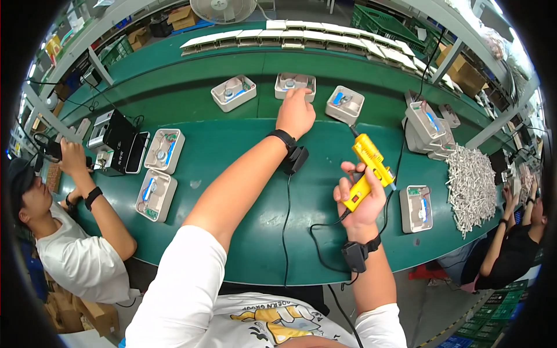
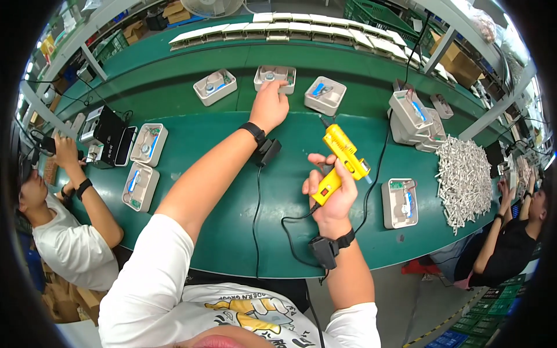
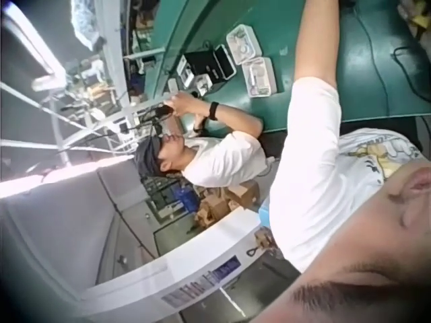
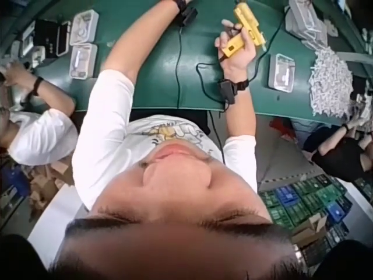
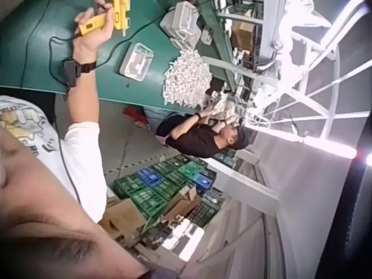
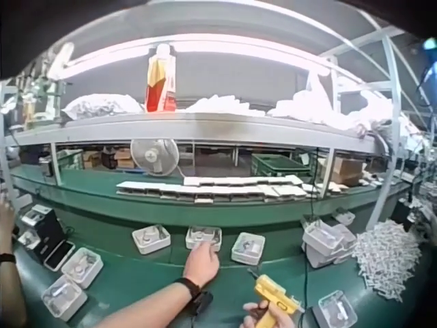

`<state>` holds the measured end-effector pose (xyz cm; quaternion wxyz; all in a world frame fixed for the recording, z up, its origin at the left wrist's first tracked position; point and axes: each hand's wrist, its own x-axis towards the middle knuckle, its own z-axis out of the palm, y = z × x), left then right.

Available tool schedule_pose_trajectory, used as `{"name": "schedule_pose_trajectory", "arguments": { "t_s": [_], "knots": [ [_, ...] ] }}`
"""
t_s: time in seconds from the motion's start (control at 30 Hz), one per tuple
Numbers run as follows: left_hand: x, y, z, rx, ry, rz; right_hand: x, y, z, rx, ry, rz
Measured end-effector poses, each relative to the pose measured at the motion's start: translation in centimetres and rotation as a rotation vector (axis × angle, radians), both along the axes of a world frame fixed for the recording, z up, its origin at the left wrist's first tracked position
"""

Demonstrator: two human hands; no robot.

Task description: The person picks up a battery and a plastic housing, applies glue to the housing using a glue gun, and presses the battery into the glue. They repeat this process for several units before placing them back onto the conveyor belt.

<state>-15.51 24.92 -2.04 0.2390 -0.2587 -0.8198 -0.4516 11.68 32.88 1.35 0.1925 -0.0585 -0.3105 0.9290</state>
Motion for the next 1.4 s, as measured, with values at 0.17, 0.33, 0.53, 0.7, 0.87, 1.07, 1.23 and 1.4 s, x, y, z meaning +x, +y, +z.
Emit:
{"name": "schedule_pose_trajectory", "arguments": {
  "t_s": [0.17, 0.33, 0.53, 0.7, 0.87, 1.07, 1.23, 1.4],
  "knots": [
    [-3.8, -0.6, 1.5, -0.563, 0.262, 0.376, 0.6, 0.4, -0.1, -0.011, -0.073, -0.014],
    [-6.1, -4.6, 3.1, -0.77, 0.3, 0.238, 0.5, -0.2, 0.6, -0.023, -0.116, 0.019],
    [-7.9, -7.2, 2.8, -0.705, 0.038, 0.261, 0.3, 0.0, 0.5, -0.043, -0.116, 0.052],
    [-9.0, -8.7, 4.0, -0.618, -0.107, 0.189, 0.4, -0.1, 0.8, -0.052, -0.131, 0.058],
    [-8.8, -8.3, 6.0, -0.672, -0.39, 0.755, 0.4, -0.5, 1.1, -0.075, -0.117, 0.046],
    [-9.3, -11.1, 8.9, -0.637, -0.774, 0.451, 0.3, -0.2, 0.7, -0.06, -0.099, 0.05],
    [-9.1, -17.2, 11.1, -0.729, -0.596, 0.334, 0.2, -0.3, 0.8, -0.034, -0.074, 0.047],
    [-2.0, -27.9, 15.9, -0.769, -0.481, 0.286, -0.1, -0.4, 0.7, -0.044, -0.079, 0.024]
  ]
}}
